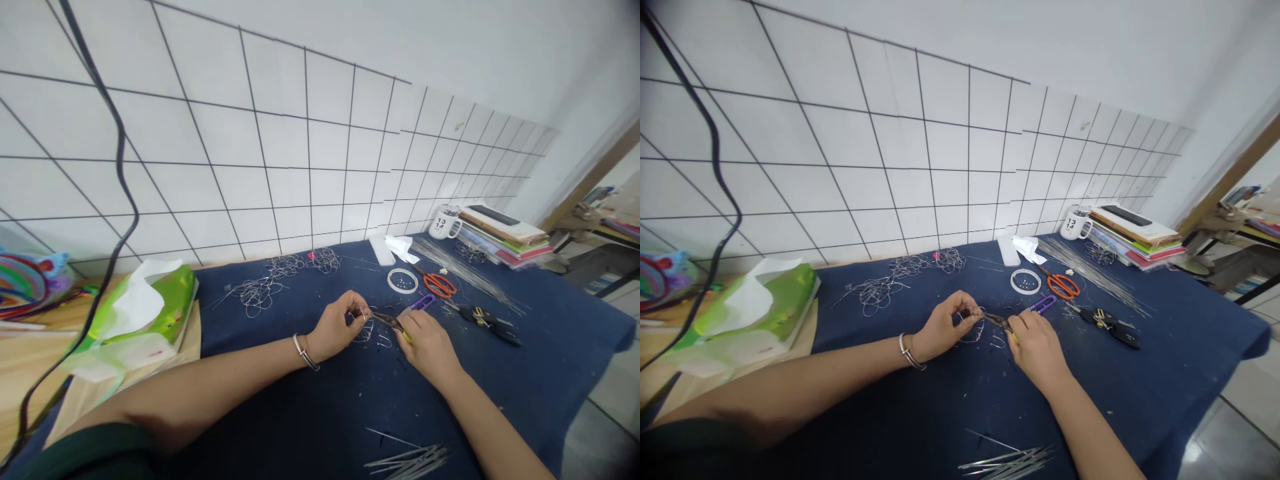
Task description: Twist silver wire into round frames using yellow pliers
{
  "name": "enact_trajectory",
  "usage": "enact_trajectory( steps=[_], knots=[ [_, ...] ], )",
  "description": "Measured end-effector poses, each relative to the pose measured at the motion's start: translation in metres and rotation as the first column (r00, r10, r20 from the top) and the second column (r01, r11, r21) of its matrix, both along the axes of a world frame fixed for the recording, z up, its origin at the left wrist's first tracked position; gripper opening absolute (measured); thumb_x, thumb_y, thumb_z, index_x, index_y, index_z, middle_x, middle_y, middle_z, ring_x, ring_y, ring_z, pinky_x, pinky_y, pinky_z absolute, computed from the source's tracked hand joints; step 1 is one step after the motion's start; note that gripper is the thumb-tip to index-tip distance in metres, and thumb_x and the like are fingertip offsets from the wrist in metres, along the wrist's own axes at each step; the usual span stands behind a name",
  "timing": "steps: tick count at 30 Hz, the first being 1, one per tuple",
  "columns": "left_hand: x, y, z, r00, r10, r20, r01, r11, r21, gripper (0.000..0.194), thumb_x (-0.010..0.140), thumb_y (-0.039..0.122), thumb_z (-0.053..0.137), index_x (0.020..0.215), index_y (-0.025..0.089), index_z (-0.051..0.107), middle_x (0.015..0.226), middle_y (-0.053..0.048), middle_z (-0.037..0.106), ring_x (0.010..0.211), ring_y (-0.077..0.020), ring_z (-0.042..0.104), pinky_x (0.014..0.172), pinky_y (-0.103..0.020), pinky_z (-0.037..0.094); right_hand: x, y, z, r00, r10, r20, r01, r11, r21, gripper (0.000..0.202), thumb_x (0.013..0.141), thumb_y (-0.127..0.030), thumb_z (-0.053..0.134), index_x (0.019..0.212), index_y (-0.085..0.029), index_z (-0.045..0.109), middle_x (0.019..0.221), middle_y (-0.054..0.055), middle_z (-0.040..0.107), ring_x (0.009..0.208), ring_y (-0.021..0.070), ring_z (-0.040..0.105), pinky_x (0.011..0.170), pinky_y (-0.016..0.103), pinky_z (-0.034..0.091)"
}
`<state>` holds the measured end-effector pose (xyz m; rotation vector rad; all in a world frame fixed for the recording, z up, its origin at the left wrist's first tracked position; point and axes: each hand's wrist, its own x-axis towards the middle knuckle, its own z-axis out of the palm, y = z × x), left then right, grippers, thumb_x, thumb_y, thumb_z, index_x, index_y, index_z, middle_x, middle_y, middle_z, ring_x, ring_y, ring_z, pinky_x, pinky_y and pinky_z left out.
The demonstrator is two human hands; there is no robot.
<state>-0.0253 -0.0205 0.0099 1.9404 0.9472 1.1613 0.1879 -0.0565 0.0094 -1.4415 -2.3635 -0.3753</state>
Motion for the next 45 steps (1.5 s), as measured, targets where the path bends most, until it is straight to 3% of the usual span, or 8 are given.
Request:
enact_trajectory(
  steps=[17, 25, 33, 45],
  knots=[
    [0.000, -0.001, 0.002, 0.998, 0.024, 0.064, -0.019, 0.997, -0.070, 0.012, 0.077, 0.025, 0.056, 0.082, 0.016, 0.049, 0.079, -0.002, 0.058, 0.071, -0.0116, 0.054, 0.068, -0.026, 0.044, -0.001, 0.000, -0.006, 0.996, 0.014, -0.084, -0.012, 0.999, 0.034, 0.017, 0.084, -0.021, 0.043, 0.091, -0.018, 0.057, 0.082, 0.008, 0.056, 0.081, 0.0182, 0.053, 0.074, 0.030, 0.042],
    [0.000, 0.001, 0.002, 0.999, 0.008, 0.049, -0.005, 0.998, -0.065, 0.011, 0.077, 0.024, 0.055, 0.082, 0.016, 0.049, 0.081, -0.002, 0.058, 0.072, -0.0117, 0.054, 0.068, -0.026, 0.044, -0.005, 0.000, -0.003, 0.992, 0.003, -0.129, -0.007, 1.000, -0.029, 0.017, 0.086, -0.025, 0.041, 0.086, -0.018, 0.056, 0.079, 0.006, 0.055, 0.077, 0.0169, 0.053, 0.072, 0.029, 0.042],
    [0.000, 0.000, 0.002, 0.997, 0.022, 0.074, -0.014, 0.995, -0.101, 0.012, 0.077, 0.024, 0.056, 0.083, 0.016, 0.050, 0.081, -0.002, 0.060, 0.071, -0.0117, 0.055, 0.068, -0.026, 0.044, -0.003, 0.002, -0.011, 0.988, 0.009, -0.157, -0.013, 1.000, -0.024, 0.016, 0.086, -0.027, 0.042, 0.087, -0.019, 0.056, 0.078, 0.006, 0.056, 0.074, 0.0164, 0.055, 0.069, 0.027, 0.043],
    [-0.003, 0.002, 0.002, 1.000, 0.011, 0.011, -0.010, 1.000, -0.028, 0.008, 0.078, 0.021, 0.053, 0.083, 0.016, 0.051, 0.080, -0.002, 0.058, 0.071, -0.0110, 0.054, 0.067, -0.025, 0.044, -0.003, 0.001, -0.004, 0.988, -0.005, -0.151, -0.015, 0.991, -0.135, 0.016, 0.086, -0.030, 0.041, 0.090, -0.020, 0.054, 0.081, 0.006, 0.054, 0.078, 0.0180, 0.052, 0.071, 0.030, 0.043]
  ],
)
